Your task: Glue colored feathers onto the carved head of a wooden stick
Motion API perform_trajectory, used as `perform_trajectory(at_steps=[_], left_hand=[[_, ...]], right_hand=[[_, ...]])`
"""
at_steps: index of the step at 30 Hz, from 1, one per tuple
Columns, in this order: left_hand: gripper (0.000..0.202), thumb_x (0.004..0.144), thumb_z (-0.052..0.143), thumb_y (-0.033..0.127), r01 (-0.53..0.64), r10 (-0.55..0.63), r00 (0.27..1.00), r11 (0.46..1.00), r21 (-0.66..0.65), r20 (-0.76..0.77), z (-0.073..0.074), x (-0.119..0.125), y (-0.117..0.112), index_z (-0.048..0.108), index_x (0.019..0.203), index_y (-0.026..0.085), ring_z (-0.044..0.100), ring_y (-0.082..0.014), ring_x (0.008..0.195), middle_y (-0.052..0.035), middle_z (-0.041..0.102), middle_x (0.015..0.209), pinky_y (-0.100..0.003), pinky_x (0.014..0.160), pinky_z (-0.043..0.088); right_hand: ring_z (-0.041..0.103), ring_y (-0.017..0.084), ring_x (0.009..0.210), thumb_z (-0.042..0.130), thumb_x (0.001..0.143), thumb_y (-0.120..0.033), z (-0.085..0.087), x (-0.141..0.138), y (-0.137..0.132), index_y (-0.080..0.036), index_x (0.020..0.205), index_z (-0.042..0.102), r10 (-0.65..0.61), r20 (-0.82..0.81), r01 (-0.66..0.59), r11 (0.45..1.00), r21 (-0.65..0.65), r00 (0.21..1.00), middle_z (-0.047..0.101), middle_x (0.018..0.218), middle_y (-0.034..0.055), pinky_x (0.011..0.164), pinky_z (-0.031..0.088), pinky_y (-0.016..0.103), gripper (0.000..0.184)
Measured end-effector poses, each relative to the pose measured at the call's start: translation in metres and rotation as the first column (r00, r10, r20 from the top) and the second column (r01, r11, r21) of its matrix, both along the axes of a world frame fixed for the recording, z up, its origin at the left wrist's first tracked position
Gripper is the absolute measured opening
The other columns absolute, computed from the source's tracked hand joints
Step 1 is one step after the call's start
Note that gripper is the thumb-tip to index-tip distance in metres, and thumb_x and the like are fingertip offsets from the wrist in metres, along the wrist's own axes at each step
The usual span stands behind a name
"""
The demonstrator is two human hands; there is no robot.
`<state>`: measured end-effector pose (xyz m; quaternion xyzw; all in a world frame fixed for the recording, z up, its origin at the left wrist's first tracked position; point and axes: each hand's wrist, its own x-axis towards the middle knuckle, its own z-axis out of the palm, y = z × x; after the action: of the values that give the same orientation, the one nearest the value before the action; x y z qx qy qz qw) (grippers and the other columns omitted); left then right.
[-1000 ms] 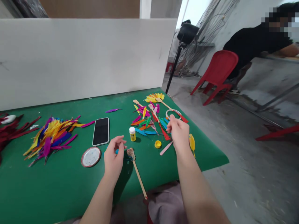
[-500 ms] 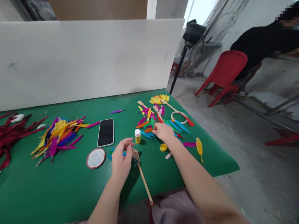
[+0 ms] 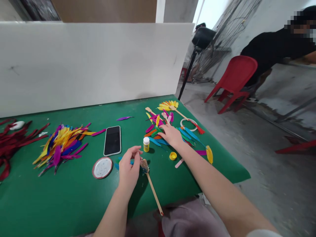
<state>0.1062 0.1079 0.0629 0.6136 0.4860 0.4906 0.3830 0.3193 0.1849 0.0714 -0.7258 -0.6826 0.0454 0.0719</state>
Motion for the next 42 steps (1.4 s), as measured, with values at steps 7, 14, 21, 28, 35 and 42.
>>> perform_trajectory(at_steps=[7,14,21,28,35,42], left_hand=[[0.021,0.084,0.044,0.026,-0.010,0.010,1.000,1.000,-0.012,0.009,0.003,-0.004,0.002,0.056,0.099,0.018,0.059,-0.0115,0.066,-0.0038,0.063,0.082,-0.024,0.062,0.049],[0.020,0.083,0.044,0.025,-0.008,0.008,1.000,1.000,-0.020,0.017,0.003,-0.005,0.002,0.057,0.098,0.019,0.059,-0.0109,0.066,-0.0026,0.063,0.082,-0.024,0.062,0.049],[0.021,0.083,0.044,0.025,-0.009,0.009,1.000,1.000,-0.025,0.016,0.005,-0.003,0.001,0.058,0.097,0.019,0.059,-0.0108,0.065,-0.0024,0.063,0.081,-0.022,0.060,0.048],[0.021,0.083,0.044,0.026,-0.022,0.022,1.000,0.999,-0.028,0.011,0.008,-0.005,0.000,0.058,0.097,0.019,0.059,-0.0114,0.065,-0.0032,0.064,0.081,-0.022,0.058,0.048],[0.021,0.084,0.044,0.028,-0.046,0.047,0.999,0.999,-0.015,0.018,0.007,-0.007,0.001,0.058,0.097,0.020,0.060,-0.0115,0.066,-0.0032,0.064,0.082,-0.023,0.059,0.049],[0.021,0.083,0.046,0.024,-0.074,0.073,0.997,0.988,0.135,0.010,0.012,-0.011,-0.003,0.063,0.095,0.020,0.062,-0.0129,0.076,-0.0039,0.063,0.091,-0.027,0.071,0.051]], right_hand=[[0.056,0.020,0.098,0.054,0.080,-0.015,-0.013,0.010,0.028,-0.020,0.106,0.062,0.179,-0.051,-0.179,0.984,0.014,0.982,0.066,0.099,0.0056,0.084,0.042,0.030,0.028],[0.056,0.020,0.094,0.050,0.077,-0.011,-0.009,0.024,0.029,-0.016,0.096,0.065,0.214,-0.085,-0.211,0.977,0.037,0.973,0.065,0.096,0.0081,0.081,0.041,0.030,0.024],[0.055,0.018,0.086,0.066,0.071,-0.026,-0.011,0.020,0.026,-0.016,0.088,0.063,0.243,-0.142,-0.245,0.970,0.002,0.960,0.062,0.089,0.0063,0.072,0.042,0.027,0.020],[0.057,0.014,0.075,0.057,0.076,-0.018,0.007,0.023,0.025,-0.016,0.075,0.062,0.214,-0.244,-0.224,0.975,-0.012,0.946,0.063,0.077,0.0014,0.069,0.041,0.026,0.006],[0.057,0.014,0.067,0.051,0.080,-0.024,0.057,0.036,0.015,-0.016,0.080,0.062,0.181,-0.349,-0.188,0.982,0.013,0.920,0.064,0.076,0.0016,0.066,0.042,0.026,0.014],[0.055,0.013,0.070,0.056,0.076,-0.023,0.111,0.016,-0.021,-0.020,0.078,0.065,0.280,-0.406,-0.319,0.947,-0.031,0.870,0.063,0.076,-0.0009,0.068,0.040,0.026,0.010]])
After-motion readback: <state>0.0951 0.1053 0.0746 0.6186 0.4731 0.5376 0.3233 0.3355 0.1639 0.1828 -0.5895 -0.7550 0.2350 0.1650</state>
